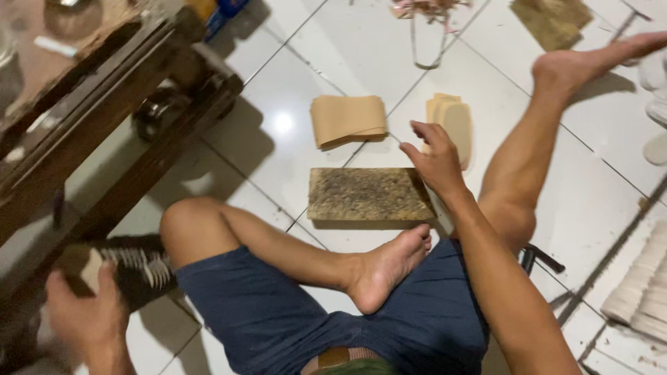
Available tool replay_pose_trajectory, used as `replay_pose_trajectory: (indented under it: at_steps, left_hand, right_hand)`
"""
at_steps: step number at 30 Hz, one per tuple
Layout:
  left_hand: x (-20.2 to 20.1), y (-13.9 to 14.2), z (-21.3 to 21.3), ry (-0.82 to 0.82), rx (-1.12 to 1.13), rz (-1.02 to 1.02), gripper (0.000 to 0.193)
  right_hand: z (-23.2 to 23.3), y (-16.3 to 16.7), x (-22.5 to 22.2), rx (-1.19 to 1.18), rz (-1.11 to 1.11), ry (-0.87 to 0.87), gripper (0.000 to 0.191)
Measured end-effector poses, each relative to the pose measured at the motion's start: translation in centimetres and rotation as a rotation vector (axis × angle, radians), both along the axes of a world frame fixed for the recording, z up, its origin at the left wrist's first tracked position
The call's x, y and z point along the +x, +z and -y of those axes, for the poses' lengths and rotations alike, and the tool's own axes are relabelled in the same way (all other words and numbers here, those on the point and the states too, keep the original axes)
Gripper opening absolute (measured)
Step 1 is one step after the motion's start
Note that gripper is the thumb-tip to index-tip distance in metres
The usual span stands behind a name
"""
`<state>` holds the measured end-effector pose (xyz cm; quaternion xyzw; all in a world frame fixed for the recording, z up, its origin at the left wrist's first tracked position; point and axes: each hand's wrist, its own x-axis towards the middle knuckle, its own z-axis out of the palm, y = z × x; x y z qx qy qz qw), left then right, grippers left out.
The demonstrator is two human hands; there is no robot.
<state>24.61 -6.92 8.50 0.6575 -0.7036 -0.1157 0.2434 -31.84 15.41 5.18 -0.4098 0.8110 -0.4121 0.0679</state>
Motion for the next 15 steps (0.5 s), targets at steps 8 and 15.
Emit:
replay_pose_trajectory:
  at_steps: [8, 15]
  left_hand:
    - [0.1, 1.8, 1.3, 0.06, -0.08, -0.28, 0.068]
    - [2.3, 6.0, -0.5, -0.164, 0.281, -1.834, 0.065]
  right_hand:
    - [12.5, -2.9, 1.7, 0.089, -0.387, 0.511, 0.051]
    - [14.4, -5.1, 1.7, 0.236, -0.499, 0.525, 0.019]
